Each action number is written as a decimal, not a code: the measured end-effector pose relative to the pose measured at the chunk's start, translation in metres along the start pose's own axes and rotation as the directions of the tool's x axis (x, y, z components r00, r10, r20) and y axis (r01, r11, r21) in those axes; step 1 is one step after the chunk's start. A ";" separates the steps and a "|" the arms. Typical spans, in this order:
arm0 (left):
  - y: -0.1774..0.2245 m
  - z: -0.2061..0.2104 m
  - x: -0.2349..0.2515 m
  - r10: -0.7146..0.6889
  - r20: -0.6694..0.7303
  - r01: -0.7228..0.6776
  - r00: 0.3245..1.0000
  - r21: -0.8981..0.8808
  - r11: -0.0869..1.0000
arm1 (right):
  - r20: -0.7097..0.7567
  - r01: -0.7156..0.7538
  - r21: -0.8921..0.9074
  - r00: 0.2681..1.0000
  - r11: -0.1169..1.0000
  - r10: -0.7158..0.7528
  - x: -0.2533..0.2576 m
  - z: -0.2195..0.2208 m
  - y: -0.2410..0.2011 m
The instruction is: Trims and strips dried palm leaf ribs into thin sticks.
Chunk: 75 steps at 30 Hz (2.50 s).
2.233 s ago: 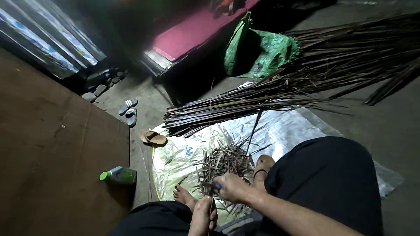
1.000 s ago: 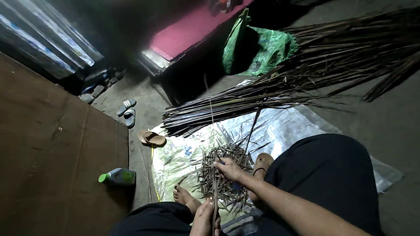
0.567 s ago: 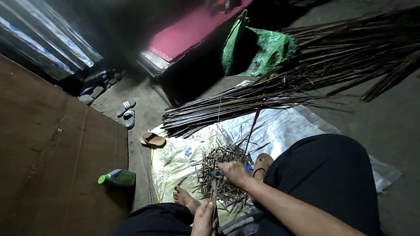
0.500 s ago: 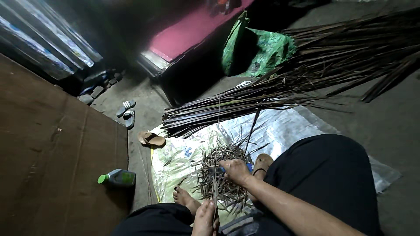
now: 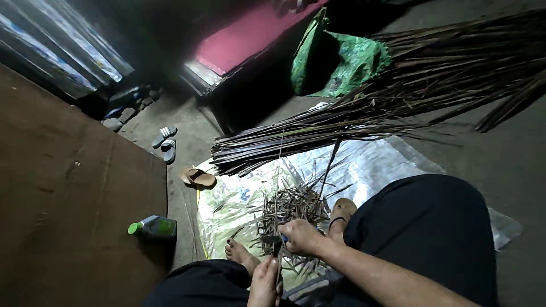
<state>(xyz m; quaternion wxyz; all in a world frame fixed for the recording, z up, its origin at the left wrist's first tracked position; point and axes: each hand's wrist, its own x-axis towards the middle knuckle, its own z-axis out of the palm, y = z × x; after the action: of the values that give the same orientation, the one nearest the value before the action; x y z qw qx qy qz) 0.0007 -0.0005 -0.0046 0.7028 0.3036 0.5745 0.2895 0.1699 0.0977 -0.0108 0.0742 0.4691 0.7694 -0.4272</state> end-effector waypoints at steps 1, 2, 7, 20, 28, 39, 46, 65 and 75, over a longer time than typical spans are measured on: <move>0.001 0.000 -0.001 -0.003 0.001 0.003 1.000 -0.001 1.000 | -0.008 -0.003 -0.019 1.000 1.000 0.003 0.001 -0.002 0.002; 0.001 0.001 -0.002 -0.006 0.006 0.006 1.000 -0.004 1.000 | -0.018 -0.022 -0.038 1.000 0.999 0.022 0.002 -0.003 0.005; -0.003 0.001 -0.003 0.019 0.018 -0.019 1.000 -0.014 1.000 | -0.105 -0.147 -0.088 0.985 0.985 0.137 0.006 -0.008 0.021; 0.000 0.001 -0.006 0.012 0.030 -0.012 0.999 0.000 1.000 | -0.192 -0.554 0.184 0.790 0.812 0.583 0.011 -0.036 0.044; 0.004 0.000 0.007 -0.083 0.036 0.089 0.996 -0.203 0.975 | -0.071 0.144 0.216 0.989 0.966 -0.131 -0.003 0.011 0.004; 0.004 0.001 0.005 -0.042 -0.003 0.039 0.999 -0.273 0.961 | -0.043 0.107 -0.049 0.993 0.993 -0.109 -0.002 0.021 -0.005; 0.001 -0.001 0.001 -0.047 0.061 0.061 0.997 -0.255 0.965 | -0.066 -0.145 -0.039 0.988 0.989 0.142 0.009 0.007 0.016; 0.003 -0.002 0.002 -0.053 0.070 0.066 0.996 -0.201 0.977 | -0.149 -0.384 -0.029 0.915 0.923 0.376 0.007 -0.015 0.011; 0.003 0.000 -0.004 -0.090 0.111 0.113 0.990 -0.219 0.969 | -0.123 -0.481 0.052 0.867 0.875 0.484 0.016 -0.019 0.027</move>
<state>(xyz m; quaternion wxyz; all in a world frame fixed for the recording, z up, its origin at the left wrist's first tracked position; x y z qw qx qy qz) -0.0006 -0.0017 0.0002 0.7745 0.2064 0.5167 0.3008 0.1879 0.1278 -0.0230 0.1227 0.6742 0.6269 -0.3707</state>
